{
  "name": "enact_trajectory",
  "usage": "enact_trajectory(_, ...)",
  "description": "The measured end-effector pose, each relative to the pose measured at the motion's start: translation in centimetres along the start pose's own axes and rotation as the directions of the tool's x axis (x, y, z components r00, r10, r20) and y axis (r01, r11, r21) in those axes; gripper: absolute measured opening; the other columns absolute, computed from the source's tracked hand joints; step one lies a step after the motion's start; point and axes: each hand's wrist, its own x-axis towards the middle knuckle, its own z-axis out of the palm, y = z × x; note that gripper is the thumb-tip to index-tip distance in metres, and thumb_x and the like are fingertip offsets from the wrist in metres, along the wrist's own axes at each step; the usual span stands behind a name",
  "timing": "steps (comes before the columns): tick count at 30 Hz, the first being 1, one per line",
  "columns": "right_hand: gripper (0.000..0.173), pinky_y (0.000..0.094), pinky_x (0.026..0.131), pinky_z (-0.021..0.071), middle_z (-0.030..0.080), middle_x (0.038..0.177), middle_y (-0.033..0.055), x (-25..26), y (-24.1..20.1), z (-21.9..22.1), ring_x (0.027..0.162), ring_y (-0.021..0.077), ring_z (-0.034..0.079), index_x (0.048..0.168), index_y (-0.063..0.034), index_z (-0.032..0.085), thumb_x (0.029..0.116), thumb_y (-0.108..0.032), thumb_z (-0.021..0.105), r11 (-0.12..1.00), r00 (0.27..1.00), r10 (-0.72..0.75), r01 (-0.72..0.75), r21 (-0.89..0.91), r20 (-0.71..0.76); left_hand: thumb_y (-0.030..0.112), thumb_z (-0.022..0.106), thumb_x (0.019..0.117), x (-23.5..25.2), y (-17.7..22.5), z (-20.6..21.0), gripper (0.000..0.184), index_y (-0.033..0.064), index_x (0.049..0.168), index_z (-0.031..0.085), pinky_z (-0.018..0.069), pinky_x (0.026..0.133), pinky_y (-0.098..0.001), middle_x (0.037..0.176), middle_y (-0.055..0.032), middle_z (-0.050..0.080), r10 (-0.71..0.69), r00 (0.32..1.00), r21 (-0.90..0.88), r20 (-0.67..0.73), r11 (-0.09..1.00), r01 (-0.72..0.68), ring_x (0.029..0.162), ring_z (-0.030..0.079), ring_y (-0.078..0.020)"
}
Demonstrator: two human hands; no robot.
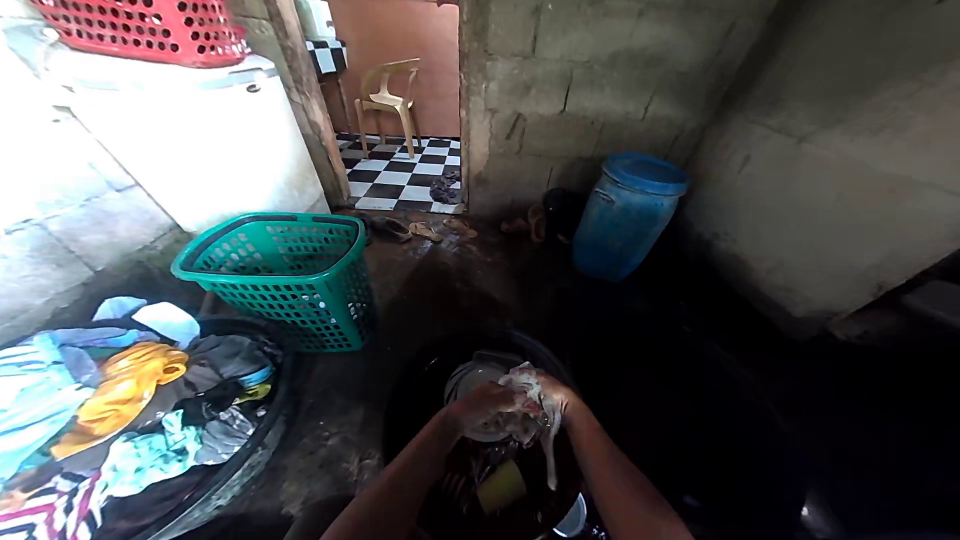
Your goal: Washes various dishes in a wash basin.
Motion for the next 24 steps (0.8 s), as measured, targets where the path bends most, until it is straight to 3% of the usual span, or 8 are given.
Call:
enact_trajectory(3, 0.028, 0.0242, 0.087, 0.0546, 0.067, 0.108, 0.0055, 0.0, 1.1, 0.4, 0.094, 0.0052, 0.064, 0.128, 0.0012, 0.059, 0.1092, -0.01, 0.041, 0.992, 0.997, -0.077, 0.08, 0.095, -0.031, 0.046, 0.069, 0.0915, -0.2, -0.5, -0.5, 0.035, 0.0181, 0.111, 0.074, 0.0608, 0.076, -0.0286, 0.101, 0.0021, 0.076, 0.175, 0.982, -0.328, 0.065, 0.934, -0.144, 0.086, 0.071, -0.0094)
enact_trajectory(5, 0.024, 0.0286, 0.08, 0.0563, 0.067, 0.098, 0.0067, 0.8, 1.2, 1.0, 0.087, 0.0092, 0.064, 0.12, 0.0016, 0.061, 0.1085, -0.011, 0.044, 0.969, 0.972, -0.06, 0.112, 0.221, -0.229, 0.046, 0.058, 0.0994, 0.4, -1.2, -0.8, 0.046, 0.0123, 0.129, 0.066, 0.0606, 0.078, -0.031, 0.113, -0.0052, 0.073, 0.219, 0.975, -0.451, -0.038, 0.867, -0.212, 0.094, 0.071, -0.0149)
enact_trajectory(8, 0.026, 0.0307, 0.066, 0.0548, 0.064, 0.086, 0.009, 1.9, -1.4, 0.9, 0.072, 0.0132, 0.061, 0.117, 0.0031, 0.059, 0.1104, -0.016, 0.043, 0.828, 0.786, 0.038, 0.321, 0.46, -0.617, 0.035, 0.021, 0.1131, 1.0, -1.1, -0.5, 0.05, 0.0065, 0.139, 0.053, 0.0583, 0.08, -0.0331, 0.112, -0.0095, 0.07, 0.003, 0.939, -0.511, -0.343, 0.838, -0.19, 0.095, 0.069, -0.0176)
enact_trajectory(12, 0.034, 0.0293, 0.058, 0.054, 0.06, 0.084, 0.0027, 1.1, -4.8, 0.1, 0.065, 0.0114, 0.06, 0.129, -0.0102, 0.051, 0.1124, -0.033, 0.034, 0.491, 0.746, 0.026, 0.571, 0.658, -0.666, 0.034, 0.026, 0.1135, 1.5, -1.4, -0.4, 0.046, 0.0057, 0.135, 0.055, 0.0558, 0.077, -0.0341, 0.11, -0.0112, 0.068, -0.192, 0.832, -0.561, -0.521, 0.811, -0.164, 0.091, 0.067, -0.0191)
enact_trajectory(14, 0.032, 0.0295, 0.061, 0.0573, 0.065, 0.088, 0.0062, 1.0, -4.4, 1.8, 0.07, 0.0125, 0.065, 0.129, -0.002, 0.054, 0.1113, -0.023, 0.039, 0.589, 0.722, -0.096, 0.596, 0.546, -0.685, 0.033, 0.029, 0.1134, 1.5, -1.3, 0.1, 0.043, 0.0054, 0.135, 0.055, 0.056, 0.076, -0.0337, 0.11, -0.0112, 0.068, -0.204, 0.824, -0.543, -0.529, 0.828, -0.143, 0.09, 0.067, -0.0187)
enact_trajectory(16, 0.029, 0.0284, 0.077, 0.0576, 0.068, 0.101, 0.0126, 0.7, -2.6, 4.6, 0.085, 0.0113, 0.066, 0.126, 0.0099, 0.056, 0.1011, -0.005, 0.053, 0.752, 0.71, -0.28, 0.58, 0.312, -0.647, 0.032, 0.029, 0.1135, 1.3, -0.8, 0.8, 0.043, 0.0054, 0.135, 0.054, 0.0564, 0.076, -0.0328, 0.109, -0.0094, 0.068, -0.163, 0.841, -0.489, -0.515, 0.862, -0.133, 0.09, 0.067, -0.0167)
enact_trajectory(18, 0.03, 0.0272, 0.087, 0.0569, 0.071, 0.105, 0.0134, 0.5, -1.8, 6.2, 0.094, 0.0097, 0.067, 0.119, 0.0107, 0.062, 0.0949, -0.006, 0.065, 0.834, 0.731, -0.338, 0.525, 0.171, -0.593, 0.03, 0.031, 0.1133, 1.2, -0.3, 1.2, 0.039, 0.0059, 0.132, 0.055, 0.0558, 0.074, -0.0331, 0.104, -0.0077, 0.066, -0.167, 0.836, -0.469, -0.523, 0.876, -0.118, 0.086, 0.065, -0.0159)
enact_trajectory(24, 0.03, 0.0374, 0.07, 0.0587, 0.069, 0.092, 0.0117, 1.9, -0.8, 2.9, 0.079, 0.0193, 0.068, 0.117, 0.0003, 0.061, 0.1111, -0.022, 0.041, 0.808, 0.9, -0.001, 0.257, 0.53, -0.435, 0.022, 0.036, 0.1117, 0.8, -0.9, 1.0, 0.034, 0.0025, 0.126, 0.061, 0.0582, 0.069, -0.0313, 0.101, -0.0083, 0.07, -0.037, 0.894, -0.399, -0.446, 0.903, -0.161, 0.083, 0.068, -0.016)
